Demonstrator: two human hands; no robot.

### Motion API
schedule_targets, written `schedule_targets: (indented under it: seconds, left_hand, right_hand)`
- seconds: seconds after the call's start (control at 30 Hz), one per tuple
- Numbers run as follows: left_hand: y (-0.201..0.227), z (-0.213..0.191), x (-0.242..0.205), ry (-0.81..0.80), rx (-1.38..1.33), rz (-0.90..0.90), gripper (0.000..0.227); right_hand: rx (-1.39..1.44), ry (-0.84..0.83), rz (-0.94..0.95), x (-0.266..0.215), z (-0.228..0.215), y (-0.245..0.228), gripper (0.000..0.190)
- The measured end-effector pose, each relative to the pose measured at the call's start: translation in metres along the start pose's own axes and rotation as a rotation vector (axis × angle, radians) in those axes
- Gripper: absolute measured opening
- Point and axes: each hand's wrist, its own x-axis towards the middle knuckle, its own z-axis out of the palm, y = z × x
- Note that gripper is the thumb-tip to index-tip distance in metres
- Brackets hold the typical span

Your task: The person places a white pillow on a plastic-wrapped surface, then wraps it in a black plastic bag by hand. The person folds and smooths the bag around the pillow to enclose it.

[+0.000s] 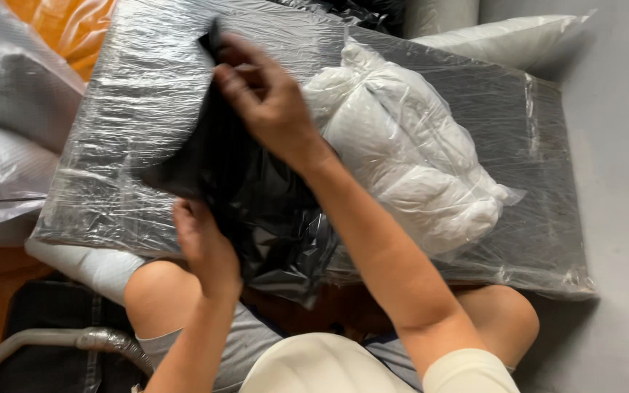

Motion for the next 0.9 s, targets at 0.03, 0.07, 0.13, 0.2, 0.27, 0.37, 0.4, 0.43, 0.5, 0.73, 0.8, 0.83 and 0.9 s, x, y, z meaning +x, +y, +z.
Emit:
schedule_targets:
  seconds: [0.03, 0.07, 0.13, 0.2, 0.27, 0.37, 0.4, 0.43, 0.5, 0.73, 0.8, 0.83, 0.9]
  left_hand:
    - [0.007, -0.004, 0.012, 0.01, 0.002, 0.001, 0.024]
    - [0.014, -0.009, 0.024, 0.045, -0.047, -0.077, 0.021]
    - [-0.001, -0.02, 0.055, 0.091, -0.097, -0.151, 0.019]
    - [-0.047, -0.032, 0.092, 0.093, -0.352, -0.001, 0.022]
    - [-0.038, -0.042, 0.093, 0.066, -0.342, 0.009, 0.021]
    - [-0.083, -0.063, 0.13, -0.004, -0.009, 0.113, 0.028]
    - [-0.108, -0.072, 0.149, -0.047, 0.319, 0.206, 0.035]
    - [-0.099, -0.069, 0.142, -0.044, 0.321, 0.205, 0.035]
    - [-0.078, -0.061, 0.132, -0.052, 0.211, 0.02, 0.034]
    - [0.022, -0.035, 0.091, 0.192, -0.32, -0.357, 0.03]
    - [-0.068, -0.062, 0.134, 0.052, -0.419, -0.132, 0.032]
    - [-0.046, -0.064, 0.122, 0.049, -0.42, -0.132, 0.032]
    - [-0.002, -0.068, 0.098, -0.037, -0.066, -0.109, 0.074]
  right_hand:
    - [0.007, -0.007, -0.001, -0.001, -0.013, 0.0, 0.045]
    - [-0.081, 0.118, 0.017, -0.002, -0.025, 0.0, 0.044]
    - [-0.162, 0.236, 0.034, -0.014, -0.042, -0.015, 0.044]
    - [-0.194, 0.149, 0.336, -0.036, -0.054, -0.044, 0.085]
    - [-0.191, 0.066, 0.351, -0.067, -0.056, -0.024, 0.08]
    - [-0.248, 0.005, 0.403, -0.102, -0.055, 0.015, 0.074]
    - [-0.304, 0.028, 0.44, -0.113, -0.054, 0.03, 0.073]
    - [-0.303, 0.025, 0.441, -0.122, -0.05, 0.032, 0.073]
    - [-0.392, 0.054, 0.62, -0.136, -0.043, 0.037, 0.07]
    - [0.755, 0.343, 0.805, -0.165, -0.029, 0.09, 0.021]
    - [0.702, 0.397, 0.708, -0.154, -0.027, 0.073, 0.016]
    - [0.701, 0.399, 0.706, -0.151, -0.032, 0.076, 0.016]
    - [0.498, 0.426, 0.611, -0.144, -0.041, 0.08, 0.013]
